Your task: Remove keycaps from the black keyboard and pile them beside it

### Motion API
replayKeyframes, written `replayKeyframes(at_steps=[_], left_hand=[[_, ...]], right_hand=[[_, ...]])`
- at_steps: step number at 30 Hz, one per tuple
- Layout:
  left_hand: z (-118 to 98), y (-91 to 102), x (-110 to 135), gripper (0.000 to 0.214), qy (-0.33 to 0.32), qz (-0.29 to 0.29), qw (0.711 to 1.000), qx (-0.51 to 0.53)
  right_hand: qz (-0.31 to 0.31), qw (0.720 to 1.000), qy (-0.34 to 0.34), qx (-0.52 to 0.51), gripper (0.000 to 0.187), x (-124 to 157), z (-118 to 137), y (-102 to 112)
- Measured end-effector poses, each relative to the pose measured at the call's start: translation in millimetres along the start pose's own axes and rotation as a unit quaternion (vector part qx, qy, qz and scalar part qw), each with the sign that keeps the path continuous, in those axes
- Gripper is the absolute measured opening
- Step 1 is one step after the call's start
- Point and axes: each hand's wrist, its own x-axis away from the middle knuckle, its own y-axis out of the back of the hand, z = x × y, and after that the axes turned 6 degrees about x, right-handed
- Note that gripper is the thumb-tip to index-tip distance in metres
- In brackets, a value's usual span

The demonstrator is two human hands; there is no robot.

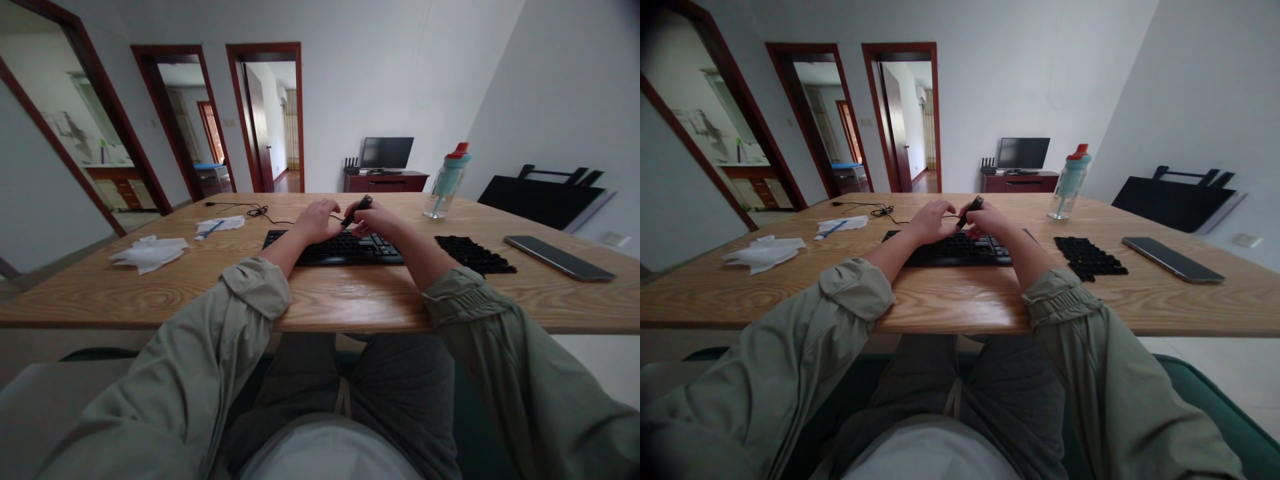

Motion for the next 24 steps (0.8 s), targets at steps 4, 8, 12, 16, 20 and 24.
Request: replayKeyframes(at_steps=[4, 8, 12, 16, 20, 24], left_hand=[[-2.3, -5.6, -12.7, 0.040, -0.010, 0.078, 0.996, 0.036], [-1.3, -7.1, -17.4, 0.040, 0.002, 0.108, 0.993, 0.038], [7.8, -6.3, -18.0, 0.041, 0.058, 0.117, 0.991, 0.031], [17.5, -9.5, -15.4, 0.048, 0.099, 0.099, 0.990, 0.014], [21.5, -12.5, -9.5, 0.050, 0.116, 0.077, 0.990, 0.007], [23.6, -13.1, -5.5, 0.048, 0.117, 0.069, 0.991, 0.002]], right_hand=[[-0.006, 0.995, 0.066, 0.071, 0.026, -13.3, -1.3, 0.8], [-0.062, 0.986, 0.123, 0.095, 0.022, -18.3, -7.1, -2.7], [-0.092, 0.983, 0.105, 0.121, 0.032, -18.6, -15.8, -4.7], [-0.121, 0.965, 0.110, 0.206, 0.032, -16.1, -27.0, -8.0], [-0.086, 0.933, 0.150, 0.315, 0.024, -12.7, -38.2, -16.8], [-0.051, 0.908, 0.180, 0.376, 0.023, -12.8, -43.4, -24.2]])
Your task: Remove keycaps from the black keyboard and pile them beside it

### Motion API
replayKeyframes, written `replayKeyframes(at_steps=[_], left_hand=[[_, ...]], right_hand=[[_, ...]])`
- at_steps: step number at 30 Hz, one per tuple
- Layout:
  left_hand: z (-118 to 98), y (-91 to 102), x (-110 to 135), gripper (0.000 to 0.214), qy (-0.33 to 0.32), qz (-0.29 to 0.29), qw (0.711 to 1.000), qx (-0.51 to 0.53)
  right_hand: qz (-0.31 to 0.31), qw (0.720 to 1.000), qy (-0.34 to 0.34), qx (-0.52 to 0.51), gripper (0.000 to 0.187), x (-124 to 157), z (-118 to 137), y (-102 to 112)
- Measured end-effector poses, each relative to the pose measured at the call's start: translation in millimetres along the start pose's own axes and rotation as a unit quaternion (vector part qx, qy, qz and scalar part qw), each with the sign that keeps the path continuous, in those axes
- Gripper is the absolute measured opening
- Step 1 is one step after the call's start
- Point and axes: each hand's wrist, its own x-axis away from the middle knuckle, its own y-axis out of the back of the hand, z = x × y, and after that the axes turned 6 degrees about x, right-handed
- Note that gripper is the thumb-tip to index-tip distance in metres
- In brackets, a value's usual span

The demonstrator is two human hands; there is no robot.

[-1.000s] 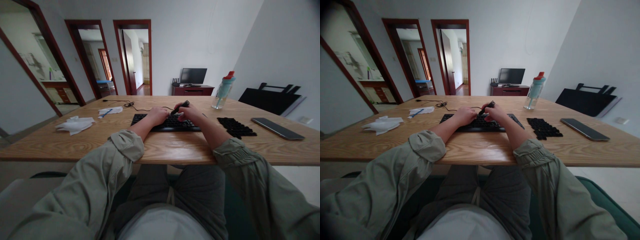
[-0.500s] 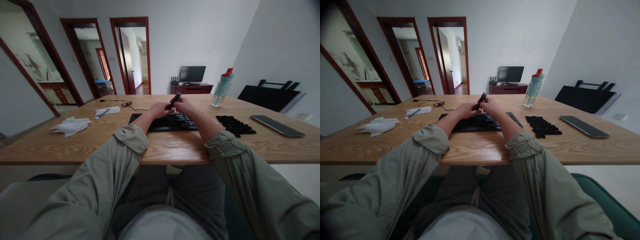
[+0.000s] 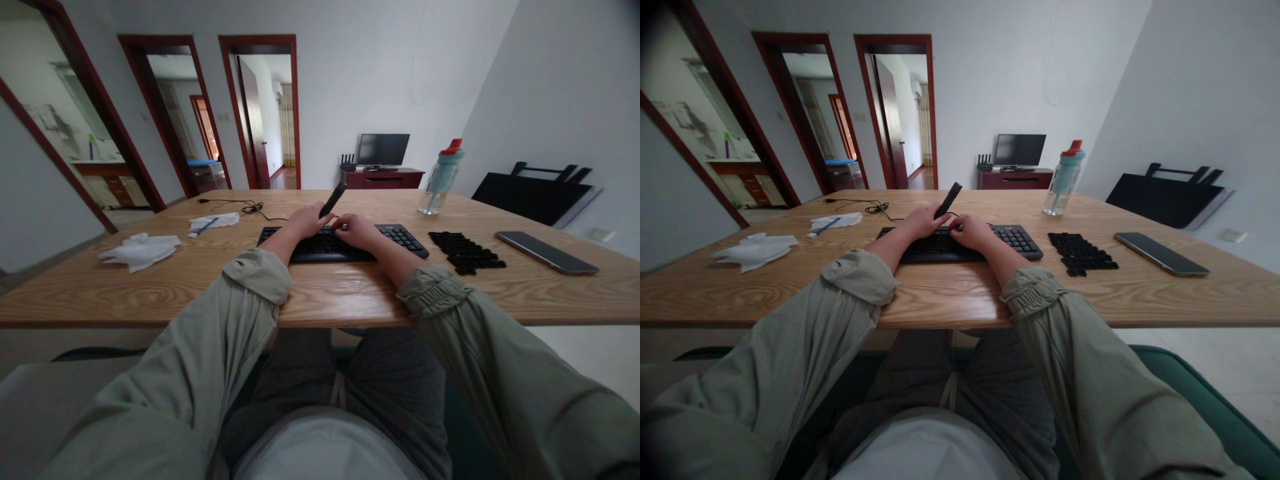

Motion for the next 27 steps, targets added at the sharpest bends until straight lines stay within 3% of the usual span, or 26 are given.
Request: replayKeyframes(at_steps=[5, 10, 17, 21, 25, 27], left_hand=[[-0.9, -0.2, 0.3, 0.046, 0.010, -0.004, 1.000, -0.006], [-9.4, 1.6, 0.9, 0.043, -0.031, 0.006, 0.999, -0.003], [-21.9, 5.5, 1.8, 0.044, -0.078, 0.021, 0.996, 0.044], [-16.9, 8.9, 3.9, 0.037, -0.109, 0.035, 0.991, 0.067], [-4.0, 18.5, 10.2, 0.039, -0.140, -0.022, 0.989, 0.032], [1.0, 22.9, 13.0, 0.033, -0.124, -0.023, 0.992, 0.021]], right_hand=[[-0.010, 1.000, -0.002, -0.001, 0.023, -0.1, 1.9, 1.2], [-0.076, 0.988, -0.048, -0.127, 0.027, -2.6, 4.0, 6.1], [-0.134, 0.905, -0.112, -0.389, 0.041, -5.2, 10.1, 14.3], [-0.162, 0.899, -0.144, -0.380, 0.040, -2.8, 12.3, 19.4], [-0.181, 0.905, -0.171, -0.346, 0.035, -0.2, 10.7, 20.1], [-0.173, 0.911, -0.174, -0.332, 0.034, 0.6, 9.4, 18.4]])
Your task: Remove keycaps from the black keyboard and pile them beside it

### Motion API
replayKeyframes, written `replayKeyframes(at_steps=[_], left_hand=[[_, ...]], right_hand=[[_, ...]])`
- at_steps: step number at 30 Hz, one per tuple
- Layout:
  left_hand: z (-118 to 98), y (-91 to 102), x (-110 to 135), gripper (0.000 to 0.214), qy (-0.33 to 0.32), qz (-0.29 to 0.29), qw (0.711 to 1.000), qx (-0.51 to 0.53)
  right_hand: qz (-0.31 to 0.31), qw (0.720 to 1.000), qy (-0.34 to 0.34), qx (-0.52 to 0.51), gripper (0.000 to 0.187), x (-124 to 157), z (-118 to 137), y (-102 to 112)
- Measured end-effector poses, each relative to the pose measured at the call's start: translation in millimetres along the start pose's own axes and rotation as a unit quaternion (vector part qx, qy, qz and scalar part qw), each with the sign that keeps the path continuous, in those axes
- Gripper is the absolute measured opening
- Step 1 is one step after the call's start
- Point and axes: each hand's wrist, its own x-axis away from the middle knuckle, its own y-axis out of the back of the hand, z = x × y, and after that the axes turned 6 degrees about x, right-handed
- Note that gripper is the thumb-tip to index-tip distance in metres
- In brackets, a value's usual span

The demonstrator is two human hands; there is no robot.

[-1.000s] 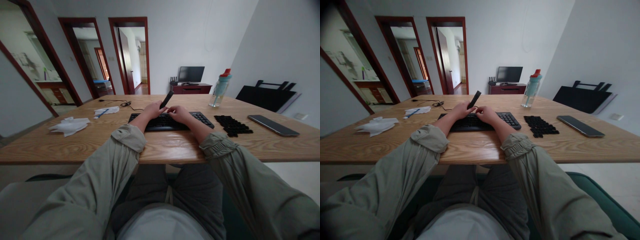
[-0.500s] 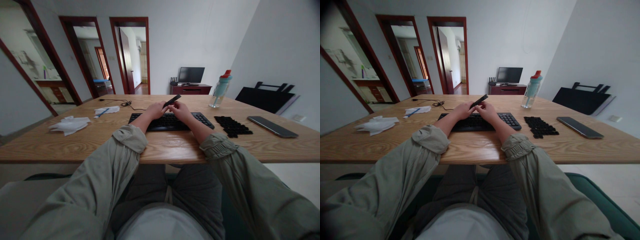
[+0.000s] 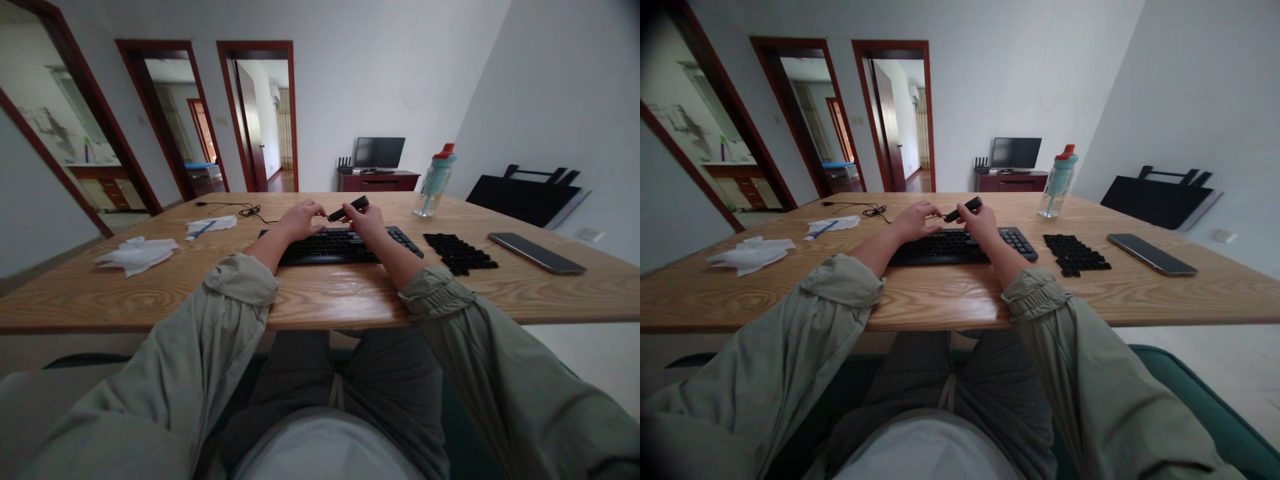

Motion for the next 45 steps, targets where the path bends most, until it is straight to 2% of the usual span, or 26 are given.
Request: replayKeyframes(at_steps=[5, 7, 14, 24, 30, 35, 38, 41, 45], left_hand=[[1.7, 1.1, 2.1, 0.022, 0.059, 0.107, 0.992, -0.003], [1.0, -0.2, 1.7, 0.021, 0.061, 0.121, 0.991, -0.008], [1.0, 1.2, 1.5, 0.023, 0.058, 0.095, 0.993, -0.024], [-10.6, 7.0, 4.1, 0.022, 0.048, 0.101, 0.993, 0.039], [-15.3, 12.5, 7.4, 0.035, 0.060, 0.032, 0.995, 0.073], [-23.6, 10.0, 6.7, 0.041, 0.046, 0.014, 0.996, 0.079], [-27.7, 5.0, 5.0, 0.045, 0.012, 0.012, 0.998, 0.056], [-29.6, 1.7, 4.0, 0.038, 0.012, 0.024, 0.999, 0.020], [-27.3, 2.5, 4.7, 0.036, 0.029, 0.034, 0.999, 0.013]], right_hand=[[0.008, 0.999, 0.002, 0.032, 0.037, -1.4, -4.8, -1.0], [0.008, 1.000, -0.004, 0.028, 0.037, -2.4, -5.8, -0.4], [0.010, 0.999, -0.010, 0.033, 0.038, -2.6, -6.8, 1.5], [-0.012, 0.999, -0.047, -0.006, 0.029, -5.4, -6.3, 3.5], [-0.014, 0.997, -0.064, -0.039, 0.026, 0.5, 2.8, 5.0], [-0.020, 0.996, -0.073, -0.051, 0.030, 4.3, 7.3, 4.9], [0.003, 0.993, -0.099, -0.069, 0.033, 5.8, 8.6, 2.5], [0.046, 0.987, -0.116, -0.104, 0.031, 7.0, 8.7, 0.0], [0.111, 0.984, -0.080, -0.118, 0.027, 9.1, 8.0, -0.2]])
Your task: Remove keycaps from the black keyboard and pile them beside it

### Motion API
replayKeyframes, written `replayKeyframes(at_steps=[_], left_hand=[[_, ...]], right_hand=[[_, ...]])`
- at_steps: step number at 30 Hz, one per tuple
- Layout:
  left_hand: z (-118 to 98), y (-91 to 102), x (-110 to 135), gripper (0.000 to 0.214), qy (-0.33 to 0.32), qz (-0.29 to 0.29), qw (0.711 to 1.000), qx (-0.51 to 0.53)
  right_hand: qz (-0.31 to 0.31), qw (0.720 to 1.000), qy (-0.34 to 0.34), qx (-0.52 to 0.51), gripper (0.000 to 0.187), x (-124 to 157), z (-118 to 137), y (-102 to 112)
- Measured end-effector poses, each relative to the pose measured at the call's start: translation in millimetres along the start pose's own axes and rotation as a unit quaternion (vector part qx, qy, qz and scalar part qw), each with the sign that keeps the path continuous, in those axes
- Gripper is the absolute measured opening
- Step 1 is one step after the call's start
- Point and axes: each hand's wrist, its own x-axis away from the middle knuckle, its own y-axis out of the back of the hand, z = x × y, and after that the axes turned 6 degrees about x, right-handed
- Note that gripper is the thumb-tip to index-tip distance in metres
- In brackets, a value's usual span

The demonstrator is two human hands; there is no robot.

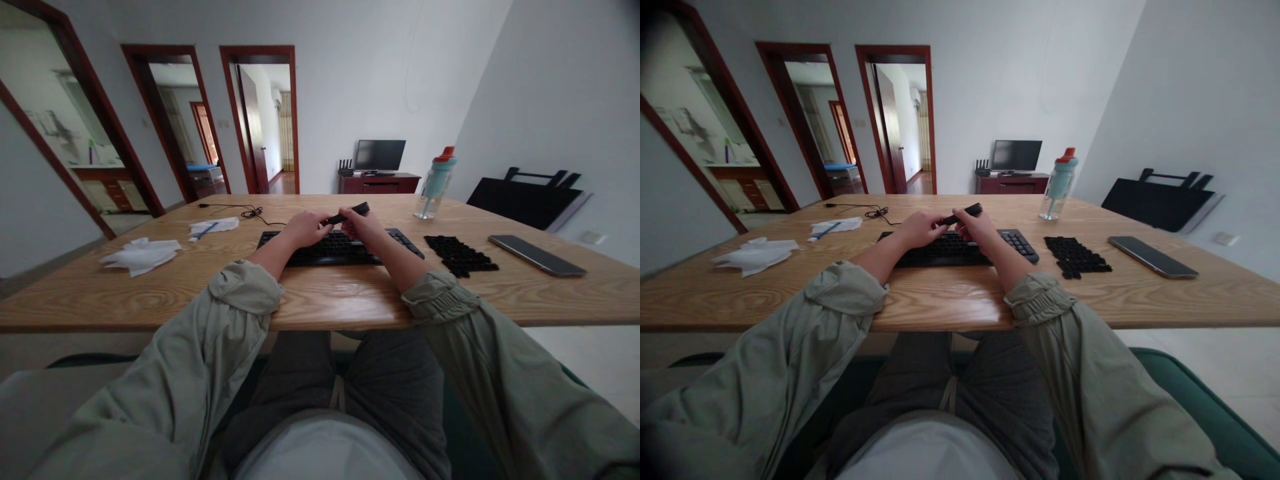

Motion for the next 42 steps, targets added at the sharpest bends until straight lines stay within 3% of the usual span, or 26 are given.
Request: replayKeyframes(at_steps=[3, 9, 13, 15, 17, 20, 27, 32, 38, 42], left_hand=[[4.5, 1.9, 0.1, 0.035, -0.008, 0.003, 1.000, 0.029], [11.9, 0.5, -0.7, 0.029, 0.013, 0.025, 0.996, 0.083], [16.4, -4.8, 0.2, 0.040, 0.040, 0.041, 0.992, 0.115], [17.6, -6.2, 0.6, 0.045, 0.044, 0.013, 0.992, 0.116], [16.7, -5.1, 0.8, 0.048, 0.029, -0.056, 0.994, 0.093], [11.2, -0.1, 0.9, 0.037, 0.024, -0.125, 0.991, 0.038], [0.1, 1.9, -0.4, 0.034, 0.064, -0.001, 0.998, -0.005], [7.7, -3.9, -1.8, 0.027, 0.048, 0.037, 0.997, -0.038], [13.8, -6.6, -2.0, 0.028, 0.054, 0.080, 0.991, -0.091], [10.5, -4.9, -1.2, 0.028, 0.058, 0.079, 0.990, -0.105]], right_hand=[[0.024, 0.998, 0.042, 0.051, 0.024, 2.4, 0.4, 1.1], [0.008, 0.986, 0.085, 0.141, 0.023, 6.0, 3.8, 1.2], [-0.013, 0.984, 0.091, 0.151, 0.027, 6.6, 6.4, -0.4], [-0.029, 0.984, 0.091, 0.149, 0.028, 5.6, 6.6, -0.6], [-0.053, 0.985, 0.087, 0.139, 0.029, 3.5, 5.9, 0.1], [-0.087, 0.987, 0.070, 0.113, 0.026, 0.0, 4.1, 1.9], [-0.091, 0.991, 0.052, 0.084, 0.025, -0.7, 1.4, 2.1], [-0.077, 0.990, 0.045, 0.109, 0.027, -3.1, -4.0, 1.9], [-0.061, 0.965, 0.064, 0.248, 0.031, -8.3, -13.2, 2.8], [-0.060, 0.967, 0.060, 0.241, 0.031, -10.1, -15.9, 2.3]])
